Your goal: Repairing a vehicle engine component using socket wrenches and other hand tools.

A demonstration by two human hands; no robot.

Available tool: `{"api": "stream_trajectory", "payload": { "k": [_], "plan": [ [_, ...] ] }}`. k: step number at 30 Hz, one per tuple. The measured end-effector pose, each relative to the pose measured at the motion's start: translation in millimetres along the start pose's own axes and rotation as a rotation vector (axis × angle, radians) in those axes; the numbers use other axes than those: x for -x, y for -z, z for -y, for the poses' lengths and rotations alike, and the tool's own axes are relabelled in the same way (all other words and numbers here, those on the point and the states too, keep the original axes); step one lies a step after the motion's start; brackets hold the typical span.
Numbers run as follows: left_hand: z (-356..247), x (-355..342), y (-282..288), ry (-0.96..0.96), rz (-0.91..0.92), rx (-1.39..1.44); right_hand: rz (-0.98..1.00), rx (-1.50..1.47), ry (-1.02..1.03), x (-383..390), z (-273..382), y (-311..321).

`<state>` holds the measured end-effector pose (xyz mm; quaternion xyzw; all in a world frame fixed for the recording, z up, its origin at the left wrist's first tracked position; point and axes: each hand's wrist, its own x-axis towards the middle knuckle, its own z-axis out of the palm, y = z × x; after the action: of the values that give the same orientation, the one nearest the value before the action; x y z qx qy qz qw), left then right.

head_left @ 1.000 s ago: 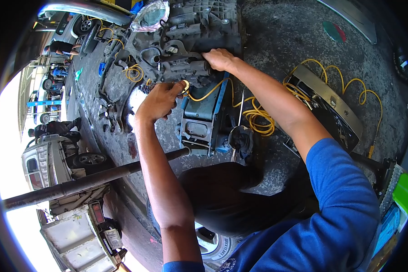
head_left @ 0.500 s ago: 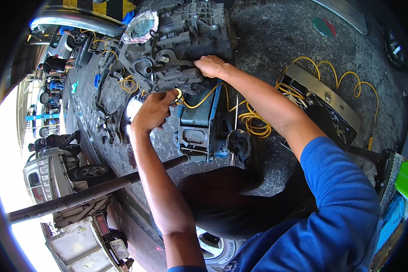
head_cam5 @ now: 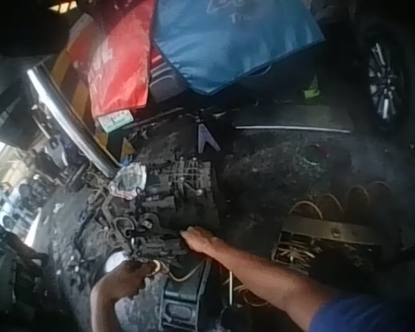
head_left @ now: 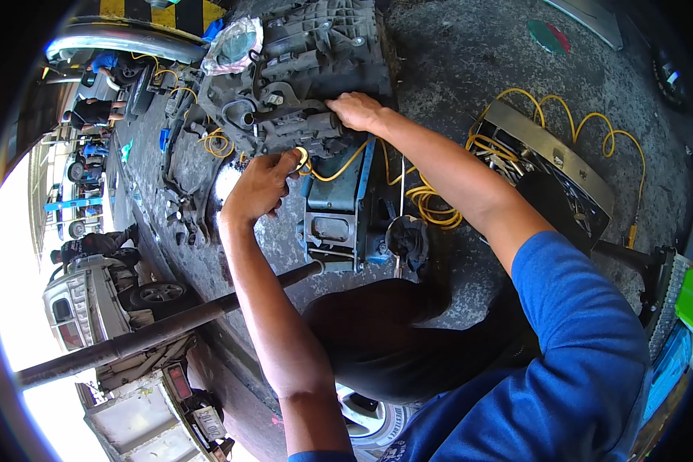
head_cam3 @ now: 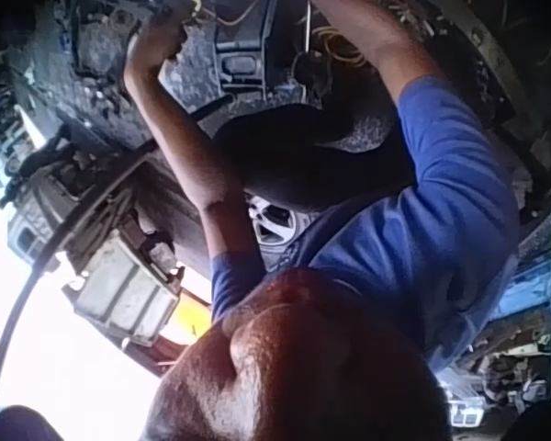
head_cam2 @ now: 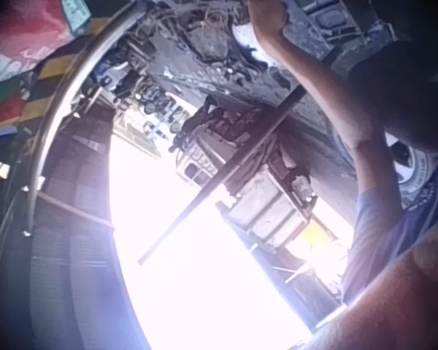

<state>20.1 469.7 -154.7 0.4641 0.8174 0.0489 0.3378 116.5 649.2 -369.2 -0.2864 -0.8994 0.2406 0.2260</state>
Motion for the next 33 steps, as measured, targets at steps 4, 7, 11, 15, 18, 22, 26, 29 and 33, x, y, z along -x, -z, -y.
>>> {"api": "stream_trajectory", "payload": {
  "k": [4,7,11,15,18,22,26,29,33],
  "plan": [
    [2.8,2.2,-1.8,0.023,-0.016,0.052,-0.010,0.019,-0.046,3.4,6.0,1.1],
    [-3.6,3.3,-3.5,0.024,-0.021,0.037,0.005,0.051,-0.102,2.8,0.7,3.9],
    [1.7,1.7,-1.9,0.026,-0.008,0.053,0.033,-0.023,-0.052,1.7,4.5,4.2],
    [0.8,1.8,-2.6,0.031,-0.013,0.050,0.051,0.071,-0.113,-1.7,9.4,7.6],
    [-0.9,-1.3,-1.3,0.010,-0.005,0.016,0.045,0.000,-0.059,-3.2,6.5,7.5],
    [0.1,-2.2,-0.5,-0.006,0.003,-0.017,-0.021,0.035,-0.110,0.1,8.0,3.0],
    [6.2,-6.5,-0.4,0.008,0.014,-0.017,-0.018,0.079,-0.061,-1.3,8.8,5.7],
    [6.8,-2.5,-0.5,-0.006,0.004,-0.016,0.011,0.044,-0.051,1.0,14.5,6.2],
    [2.1,-3.7,-1.6,-0.011,0.014,-0.039,-0.043,0.059,-0.092,1.1,9.5,2.2]
  ]
}}
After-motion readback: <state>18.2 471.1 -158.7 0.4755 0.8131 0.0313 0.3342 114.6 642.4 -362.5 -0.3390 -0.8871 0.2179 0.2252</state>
